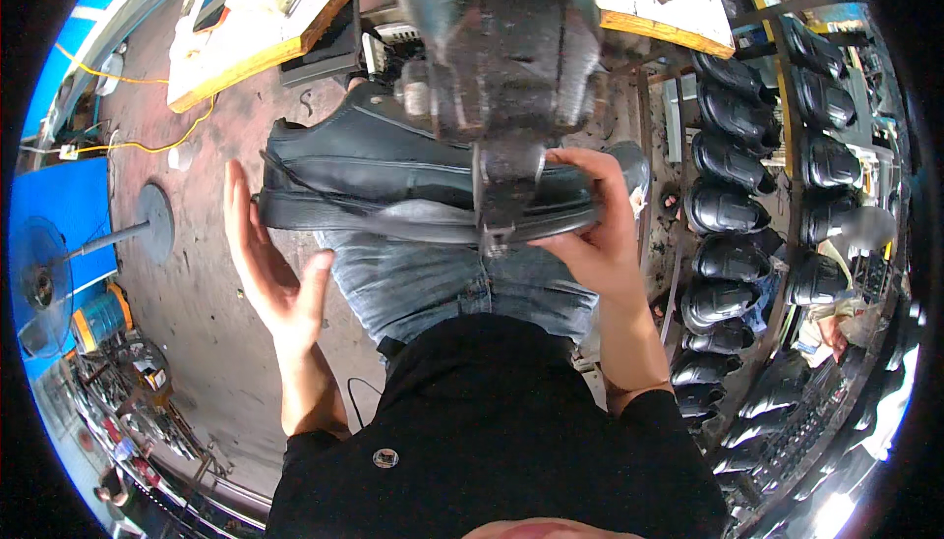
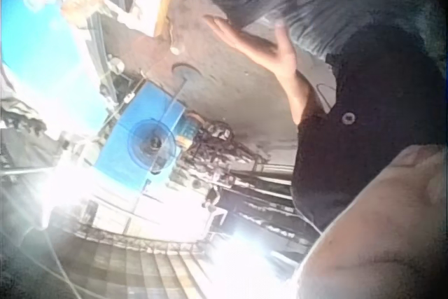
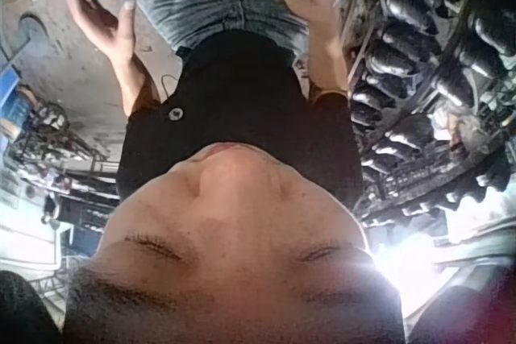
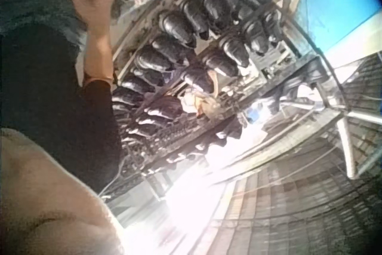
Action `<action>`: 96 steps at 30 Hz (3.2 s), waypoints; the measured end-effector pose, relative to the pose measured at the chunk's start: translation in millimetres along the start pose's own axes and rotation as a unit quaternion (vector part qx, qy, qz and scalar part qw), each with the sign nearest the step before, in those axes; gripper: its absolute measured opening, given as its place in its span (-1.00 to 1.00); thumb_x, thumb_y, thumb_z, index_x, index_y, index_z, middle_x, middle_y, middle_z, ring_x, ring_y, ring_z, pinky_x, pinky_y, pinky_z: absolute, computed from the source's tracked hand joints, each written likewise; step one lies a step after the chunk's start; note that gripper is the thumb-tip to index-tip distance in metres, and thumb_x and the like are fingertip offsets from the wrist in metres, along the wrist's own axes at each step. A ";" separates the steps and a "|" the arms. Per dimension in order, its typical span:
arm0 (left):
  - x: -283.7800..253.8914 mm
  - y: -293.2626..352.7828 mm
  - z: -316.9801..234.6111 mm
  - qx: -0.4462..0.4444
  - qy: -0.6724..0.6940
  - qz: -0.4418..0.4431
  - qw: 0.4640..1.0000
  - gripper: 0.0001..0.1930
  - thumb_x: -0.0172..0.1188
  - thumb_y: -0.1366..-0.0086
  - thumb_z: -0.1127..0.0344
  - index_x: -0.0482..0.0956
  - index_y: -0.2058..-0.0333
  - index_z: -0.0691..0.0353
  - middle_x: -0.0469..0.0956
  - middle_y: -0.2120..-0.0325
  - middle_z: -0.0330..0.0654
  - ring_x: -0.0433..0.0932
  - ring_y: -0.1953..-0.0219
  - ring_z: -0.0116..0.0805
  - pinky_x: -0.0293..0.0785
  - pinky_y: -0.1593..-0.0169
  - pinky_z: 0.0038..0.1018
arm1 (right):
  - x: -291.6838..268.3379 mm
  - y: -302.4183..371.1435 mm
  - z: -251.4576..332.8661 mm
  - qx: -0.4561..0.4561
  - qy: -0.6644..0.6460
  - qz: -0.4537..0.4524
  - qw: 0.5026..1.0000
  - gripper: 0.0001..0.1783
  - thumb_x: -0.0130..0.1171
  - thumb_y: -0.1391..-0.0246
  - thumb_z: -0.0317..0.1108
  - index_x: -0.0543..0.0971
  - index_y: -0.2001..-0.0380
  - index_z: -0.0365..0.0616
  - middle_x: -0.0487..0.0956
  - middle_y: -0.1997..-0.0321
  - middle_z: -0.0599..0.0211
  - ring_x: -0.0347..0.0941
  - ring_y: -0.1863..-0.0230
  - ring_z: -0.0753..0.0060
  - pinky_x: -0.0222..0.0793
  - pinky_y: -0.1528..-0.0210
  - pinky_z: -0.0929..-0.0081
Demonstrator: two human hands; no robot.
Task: Using a machine to apply pressure or heat to attach soles to shoe uppers.
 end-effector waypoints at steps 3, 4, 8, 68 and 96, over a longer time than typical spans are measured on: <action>25.2 -17.2 -44.5 0.150 -0.195 0.100 0.964 -0.03 0.53 -0.08 -0.09 0.31 -0.38 0.22 0.29 -0.40 0.09 0.08 -0.50 0.21 -0.15 -0.49 0.16 | 9.2 -8.9 12.0 -0.025 0.056 0.014 0.998 -0.20 0.54 0.11 -0.54 0.39 -0.22 -0.21 0.60 -0.15 0.16 0.53 -0.20 0.23 0.42 -0.24 0.31; 36.0 -22.5 -56.8 0.150 -0.213 0.133 0.956 -0.04 0.54 -0.05 -0.07 0.34 -0.35 0.22 0.33 -0.37 0.07 0.11 -0.49 0.22 -0.16 -0.48 0.19 | 12.5 -11.2 16.9 -0.043 0.108 0.024 0.993 -0.20 0.54 0.11 -0.52 0.39 -0.23 -0.20 0.61 -0.14 0.15 0.57 -0.15 0.18 0.46 -0.21 0.30; 72.4 -41.3 -77.2 0.122 -0.214 0.257 0.934 -0.19 0.59 0.06 0.16 0.49 -0.19 0.26 0.50 -0.18 0.04 0.33 -0.35 0.17 -0.08 -0.44 0.25 | 22.7 -15.3 32.4 -0.047 0.227 0.043 0.972 -0.22 0.54 0.10 -0.44 0.40 -0.20 -0.18 0.61 -0.08 0.09 0.63 -0.03 -0.02 0.55 -0.07 0.25; 98.5 39.2 50.3 -0.329 0.576 0.024 0.748 -0.32 0.29 -0.35 0.51 0.22 -0.38 0.20 0.58 -0.07 -0.19 0.58 -0.11 -0.31 0.46 -0.28 -0.26 | -96.8 9.8 75.0 -0.027 0.294 -0.091 0.951 0.26 0.68 0.68 -0.55 0.39 -0.34 -0.30 0.39 -0.43 0.05 0.34 -0.41 0.13 0.16 -0.47 0.22; 72.7 -39.3 -56.3 0.060 -0.127 0.298 0.944 -0.22 0.51 0.18 0.48 0.51 -0.15 0.30 0.48 -0.06 0.06 0.45 -0.14 0.19 0.38 -0.24 -0.07 | 35.6 -23.1 71.9 0.003 0.337 0.036 0.941 0.13 0.68 0.41 -0.31 0.39 -0.36 0.19 0.29 -0.27 -0.05 0.50 -0.06 -0.16 0.58 -0.03 0.14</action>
Point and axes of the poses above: each hand's wrist, its own y-axis away from the middle knuckle, its own x-axis out of the palm, z = x × y, the point moved 4 cm from there along -y, towards the middle knuckle
